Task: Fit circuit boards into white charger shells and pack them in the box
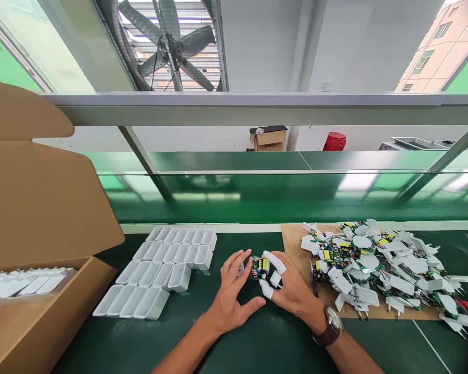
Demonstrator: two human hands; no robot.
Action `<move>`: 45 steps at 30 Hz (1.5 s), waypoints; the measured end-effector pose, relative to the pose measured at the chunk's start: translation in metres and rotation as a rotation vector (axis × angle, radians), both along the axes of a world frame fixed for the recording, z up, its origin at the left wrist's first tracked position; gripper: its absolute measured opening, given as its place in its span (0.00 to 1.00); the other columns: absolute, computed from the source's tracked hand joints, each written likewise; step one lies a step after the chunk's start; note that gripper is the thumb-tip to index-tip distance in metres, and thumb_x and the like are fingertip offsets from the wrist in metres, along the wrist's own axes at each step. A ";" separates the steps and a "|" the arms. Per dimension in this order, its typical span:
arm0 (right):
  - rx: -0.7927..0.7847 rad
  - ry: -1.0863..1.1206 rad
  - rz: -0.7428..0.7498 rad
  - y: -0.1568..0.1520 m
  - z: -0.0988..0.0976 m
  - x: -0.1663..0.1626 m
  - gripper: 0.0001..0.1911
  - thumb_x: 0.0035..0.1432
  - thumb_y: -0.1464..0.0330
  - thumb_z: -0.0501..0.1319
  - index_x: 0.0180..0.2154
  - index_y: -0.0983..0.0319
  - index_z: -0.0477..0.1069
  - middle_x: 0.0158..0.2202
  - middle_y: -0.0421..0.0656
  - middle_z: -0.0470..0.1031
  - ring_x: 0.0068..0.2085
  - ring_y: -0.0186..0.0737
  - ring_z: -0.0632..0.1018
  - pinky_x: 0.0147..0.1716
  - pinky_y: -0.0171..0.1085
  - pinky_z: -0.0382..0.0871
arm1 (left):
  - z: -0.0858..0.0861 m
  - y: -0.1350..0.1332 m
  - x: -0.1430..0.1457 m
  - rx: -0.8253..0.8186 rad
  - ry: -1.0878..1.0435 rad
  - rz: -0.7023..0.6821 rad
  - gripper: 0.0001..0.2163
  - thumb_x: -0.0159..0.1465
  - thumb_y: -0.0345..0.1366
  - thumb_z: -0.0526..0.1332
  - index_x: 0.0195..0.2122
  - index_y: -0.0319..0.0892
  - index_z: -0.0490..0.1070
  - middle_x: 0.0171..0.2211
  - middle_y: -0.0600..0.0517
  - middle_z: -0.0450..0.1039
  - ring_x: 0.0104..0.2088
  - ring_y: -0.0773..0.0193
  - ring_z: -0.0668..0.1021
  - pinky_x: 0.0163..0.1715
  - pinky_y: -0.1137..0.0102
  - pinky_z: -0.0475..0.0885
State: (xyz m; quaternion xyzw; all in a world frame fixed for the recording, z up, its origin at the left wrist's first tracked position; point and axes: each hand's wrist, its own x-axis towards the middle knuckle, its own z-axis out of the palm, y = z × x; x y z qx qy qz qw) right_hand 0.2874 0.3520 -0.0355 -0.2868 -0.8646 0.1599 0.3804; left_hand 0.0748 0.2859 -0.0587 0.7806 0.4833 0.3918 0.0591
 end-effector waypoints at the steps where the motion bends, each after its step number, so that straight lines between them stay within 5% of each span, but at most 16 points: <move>1: 0.003 0.000 -0.001 0.000 0.000 -0.001 0.37 0.58 0.75 0.61 0.68 0.56 0.56 0.55 0.52 0.73 0.54 0.52 0.78 0.52 0.50 0.78 | 0.000 0.000 0.000 0.012 -0.004 -0.011 0.39 0.70 0.51 0.62 0.76 0.56 0.42 0.73 0.39 0.53 0.72 0.38 0.57 0.66 0.39 0.60; 5: 0.043 0.010 -0.017 -0.001 -0.003 -0.004 0.39 0.58 0.77 0.61 0.68 0.57 0.55 0.54 0.52 0.74 0.54 0.53 0.77 0.52 0.52 0.78 | 0.005 0.002 -0.001 -0.004 -0.067 -0.012 0.41 0.69 0.50 0.64 0.77 0.51 0.41 0.73 0.38 0.55 0.71 0.39 0.59 0.66 0.41 0.61; 8: 0.010 -0.002 0.011 -0.002 -0.008 -0.005 0.40 0.58 0.76 0.61 0.70 0.57 0.54 0.54 0.53 0.75 0.50 0.52 0.79 0.48 0.51 0.80 | 0.007 0.004 -0.004 -0.030 -0.129 -0.038 0.39 0.70 0.43 0.64 0.76 0.50 0.42 0.68 0.39 0.65 0.70 0.43 0.62 0.64 0.44 0.64; 12: -0.281 0.053 0.059 -0.006 -0.015 -0.005 0.37 0.61 0.73 0.61 0.69 0.55 0.56 0.54 0.49 0.76 0.40 0.43 0.81 0.40 0.45 0.82 | 0.004 0.006 -0.011 -0.093 -0.217 0.005 0.34 0.71 0.38 0.64 0.74 0.56 0.49 0.58 0.45 0.77 0.64 0.48 0.68 0.62 0.48 0.68; 17: -0.606 0.279 0.115 -0.004 -0.020 -0.005 0.36 0.60 0.71 0.63 0.68 0.55 0.59 0.59 0.49 0.74 0.52 0.44 0.81 0.49 0.43 0.82 | -0.001 0.006 -0.017 -0.133 -0.230 0.059 0.39 0.66 0.44 0.70 0.73 0.56 0.50 0.65 0.44 0.69 0.67 0.45 0.65 0.65 0.45 0.65; 21: -0.540 0.295 0.002 0.000 -0.023 -0.004 0.34 0.61 0.70 0.62 0.68 0.56 0.60 0.61 0.50 0.73 0.57 0.46 0.79 0.54 0.46 0.79 | -0.005 0.009 -0.026 -0.242 -0.200 0.112 0.46 0.64 0.42 0.71 0.75 0.54 0.42 0.73 0.40 0.50 0.72 0.41 0.59 0.68 0.43 0.61; 27: -0.409 0.175 -0.064 -0.001 -0.019 0.000 0.34 0.62 0.70 0.61 0.68 0.56 0.59 0.58 0.50 0.74 0.50 0.46 0.81 0.46 0.44 0.82 | -0.011 0.014 -0.026 -0.443 -0.339 0.041 0.40 0.66 0.36 0.66 0.74 0.52 0.44 0.58 0.45 0.69 0.54 0.55 0.78 0.58 0.55 0.73; 32: -0.309 0.138 -0.091 -0.003 -0.013 0.001 0.32 0.63 0.69 0.61 0.68 0.57 0.59 0.56 0.51 0.74 0.43 0.45 0.81 0.42 0.45 0.82 | -0.009 0.012 -0.020 -0.431 -0.202 0.161 0.44 0.58 0.46 0.75 0.72 0.53 0.54 0.57 0.44 0.67 0.45 0.56 0.77 0.47 0.56 0.78; 36: -0.298 0.120 -0.142 0.000 -0.011 0.001 0.33 0.62 0.68 0.64 0.67 0.57 0.60 0.55 0.50 0.74 0.48 0.49 0.81 0.49 0.50 0.81 | 0.001 0.008 -0.023 -0.549 -0.228 -0.007 0.55 0.53 0.50 0.78 0.75 0.55 0.46 0.63 0.41 0.64 0.39 0.61 0.75 0.41 0.60 0.79; 39: -0.292 0.130 -0.158 0.000 -0.009 0.002 0.33 0.62 0.69 0.64 0.67 0.56 0.60 0.54 0.49 0.75 0.47 0.48 0.81 0.50 0.49 0.81 | 0.006 0.008 -0.024 -0.664 -0.218 -0.096 0.40 0.59 0.45 0.75 0.69 0.52 0.59 0.55 0.45 0.73 0.38 0.60 0.77 0.40 0.62 0.79; 41: -0.260 0.142 -0.150 -0.001 -0.007 0.003 0.33 0.62 0.70 0.64 0.67 0.55 0.59 0.54 0.49 0.75 0.47 0.47 0.81 0.50 0.49 0.81 | 0.007 0.010 -0.022 -0.576 -0.184 -0.065 0.29 0.62 0.42 0.72 0.63 0.50 0.67 0.51 0.46 0.75 0.45 0.54 0.78 0.46 0.58 0.78; 45: -0.158 0.124 -0.005 -0.005 -0.003 0.004 0.36 0.63 0.71 0.63 0.69 0.55 0.54 0.56 0.51 0.73 0.46 0.46 0.81 0.47 0.46 0.82 | 0.000 0.014 -0.021 -0.242 -0.108 0.019 0.30 0.66 0.36 0.68 0.68 0.52 0.61 0.59 0.44 0.70 0.59 0.49 0.73 0.60 0.52 0.71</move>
